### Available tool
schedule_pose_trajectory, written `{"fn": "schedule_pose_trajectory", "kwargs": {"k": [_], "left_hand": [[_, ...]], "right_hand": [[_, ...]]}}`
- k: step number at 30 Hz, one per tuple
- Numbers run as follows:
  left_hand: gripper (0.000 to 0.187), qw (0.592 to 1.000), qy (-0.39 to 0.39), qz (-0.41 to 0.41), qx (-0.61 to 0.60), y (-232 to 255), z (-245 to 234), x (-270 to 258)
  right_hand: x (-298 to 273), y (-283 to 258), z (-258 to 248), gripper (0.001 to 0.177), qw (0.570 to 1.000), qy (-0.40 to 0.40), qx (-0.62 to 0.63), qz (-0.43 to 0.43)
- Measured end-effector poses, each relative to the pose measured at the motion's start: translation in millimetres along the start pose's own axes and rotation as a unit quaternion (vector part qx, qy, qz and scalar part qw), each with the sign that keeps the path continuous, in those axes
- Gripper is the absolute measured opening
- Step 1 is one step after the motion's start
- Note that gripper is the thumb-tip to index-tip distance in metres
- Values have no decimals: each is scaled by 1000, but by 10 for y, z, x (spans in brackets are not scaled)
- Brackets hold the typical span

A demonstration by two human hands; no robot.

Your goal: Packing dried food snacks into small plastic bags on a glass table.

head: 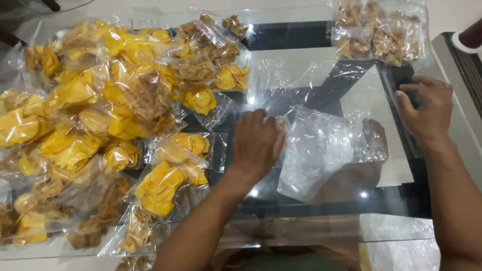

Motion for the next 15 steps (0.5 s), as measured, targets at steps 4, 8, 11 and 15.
{"fn": "schedule_pose_trajectory", "kwargs": {"k": [4,8,11,15], "left_hand": [[43,977,-73,-149,-136,-154,-385,58],[74,927,-17,-243,-284,-393,-338,63],[89,903,-95,-297,-297,-450,-269,110],[90,895,-118,-309,-301,-407,-229,140]], "right_hand": [[-98,121,-152,13,999,-12,-44,-2],[-105,88,-418,5,999,12,22,38],[-119,64,-525,5,999,31,-40,-1],[-88,-1,-579,6,997,-4,-78,2]]}}
Point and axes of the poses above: each hand's wrist, its own x-axis towards the middle knuckle, its own z-axis out of the palm, y = z × x, the point moved 1 cm from there along x, towards the middle knuckle, and after that the axes turned 10 degrees about -y, right-handed, at the moved point
